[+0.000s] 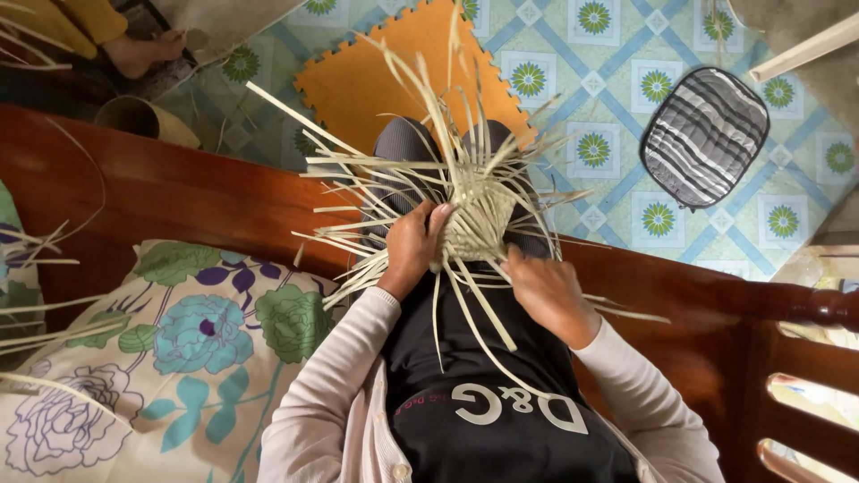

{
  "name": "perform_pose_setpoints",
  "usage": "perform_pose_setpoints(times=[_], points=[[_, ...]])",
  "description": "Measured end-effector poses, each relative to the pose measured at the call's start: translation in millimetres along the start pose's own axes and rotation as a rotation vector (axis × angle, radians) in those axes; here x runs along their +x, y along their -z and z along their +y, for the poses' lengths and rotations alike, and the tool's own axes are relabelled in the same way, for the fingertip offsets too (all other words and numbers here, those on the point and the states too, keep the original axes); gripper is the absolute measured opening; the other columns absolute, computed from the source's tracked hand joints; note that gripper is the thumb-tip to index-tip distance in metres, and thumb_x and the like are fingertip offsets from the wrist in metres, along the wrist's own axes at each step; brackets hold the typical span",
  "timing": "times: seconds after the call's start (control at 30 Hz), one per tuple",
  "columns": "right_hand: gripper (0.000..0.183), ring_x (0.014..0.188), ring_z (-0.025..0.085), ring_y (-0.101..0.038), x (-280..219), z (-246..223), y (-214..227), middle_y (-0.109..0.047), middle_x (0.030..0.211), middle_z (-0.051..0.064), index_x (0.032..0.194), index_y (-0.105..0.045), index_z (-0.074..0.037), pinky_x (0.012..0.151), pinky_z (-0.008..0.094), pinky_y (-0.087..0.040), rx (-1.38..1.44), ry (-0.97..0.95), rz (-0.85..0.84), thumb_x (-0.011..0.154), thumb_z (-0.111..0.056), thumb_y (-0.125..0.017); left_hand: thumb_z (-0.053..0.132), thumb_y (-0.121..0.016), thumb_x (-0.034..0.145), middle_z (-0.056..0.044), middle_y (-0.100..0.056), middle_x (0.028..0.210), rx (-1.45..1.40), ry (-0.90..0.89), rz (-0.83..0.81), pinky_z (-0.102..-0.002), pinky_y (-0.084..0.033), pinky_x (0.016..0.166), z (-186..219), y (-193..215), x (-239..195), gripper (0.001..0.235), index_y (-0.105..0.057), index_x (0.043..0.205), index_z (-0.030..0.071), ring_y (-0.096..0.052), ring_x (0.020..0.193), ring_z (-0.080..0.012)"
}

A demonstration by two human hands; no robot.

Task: Weaving a basket using thin strips of natural material

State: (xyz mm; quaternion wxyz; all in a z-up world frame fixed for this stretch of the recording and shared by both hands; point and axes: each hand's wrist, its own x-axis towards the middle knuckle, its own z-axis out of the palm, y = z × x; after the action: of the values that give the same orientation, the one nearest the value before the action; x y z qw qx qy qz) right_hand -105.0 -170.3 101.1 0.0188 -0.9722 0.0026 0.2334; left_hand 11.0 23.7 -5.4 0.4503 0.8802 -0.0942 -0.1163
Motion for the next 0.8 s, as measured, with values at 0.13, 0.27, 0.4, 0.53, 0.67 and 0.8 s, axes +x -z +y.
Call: perform_pose_setpoints(times=[0.13,0.27,0.4,0.53,0.67,0.8], points=[[0.042,0.078,0.037,-0.077,-10,-11,14,-0.076,0.089,0.017,0.139,-0.051,-0.002,0.074,0.055,-0.058,0.071,0.038,-0.042,0.106,-0.023,-0.034,0.064,-0.043,0.109,-0.015,-0.07,0.068,-0.001,-0.054,-0.065,-0.05,-0.055,0.065,28,5,4,0.06,-0.073,0.108,0.012,-0.071,0.068,-0.0395],[0.039,0.085,0.049,-0.074,-13,-12,18,-0.076,0.089,0.024,0.122,-0.067,-0.002,0.074,0.064,-0.054,0.196,0.067,-0.015,0.102,-0.025,-0.043,0.065,-0.042,0.109,-0.001,-0.034,0.043,0.051,-0.139,-0.16,-0.033,-0.032,0.042,62,1,10,0.069,-0.049,0.062,0.014,-0.033,0.036,-0.0119],[0.036,0.098,0.044,-0.074,-17,19,56,-0.078,0.097,0.023,0.118,-0.07,-0.007,0.088,0.06,-0.055,0.213,0.011,-0.142,0.101,-0.034,-0.053,0.06,-0.047,0.109,0.002,-0.029,0.041,0.001,-0.109,-0.143,-0.032,-0.025,0.041,51,-22,25,0.067,-0.041,0.058,0.016,-0.025,0.035,-0.0113],[0.047,0.097,0.04,-0.069,11,33,52,-0.075,0.102,0.014,0.134,-0.066,-0.012,0.085,0.055,-0.052,0.444,0.171,0.365,0.101,-0.044,-0.061,0.058,-0.055,0.106,0.002,-0.031,0.04,-0.059,-0.042,-0.121,-0.035,-0.025,0.042,49,-31,28,0.066,-0.042,0.057,0.017,-0.025,0.035,-0.0123],[0.089,0.126,0.036,-0.05,51,-1,11,-0.044,0.13,0.01,0.14,-0.055,-0.017,0.1,0.048,-0.051,0.637,0.316,0.756,0.073,-0.069,-0.081,0.059,-0.058,0.104,-0.001,-0.039,0.043,-0.037,0.028,-0.128,-0.035,-0.032,0.045,35,-37,41,0.063,-0.045,0.06,0.017,-0.031,0.04,-0.0111],[0.145,0.146,0.065,-0.009,53,-44,-7,-0.005,0.16,0.037,0.167,-0.007,-0.02,0.112,0.081,-0.018,0.611,0.144,0.528,0.06,-0.068,-0.092,0.057,-0.065,0.096,-0.016,-0.047,0.049,-0.034,0.12,-0.121,-0.05,-0.041,0.05,28,-38,62,0.064,-0.054,0.061,0.005,-0.053,0.045,-0.0332]])
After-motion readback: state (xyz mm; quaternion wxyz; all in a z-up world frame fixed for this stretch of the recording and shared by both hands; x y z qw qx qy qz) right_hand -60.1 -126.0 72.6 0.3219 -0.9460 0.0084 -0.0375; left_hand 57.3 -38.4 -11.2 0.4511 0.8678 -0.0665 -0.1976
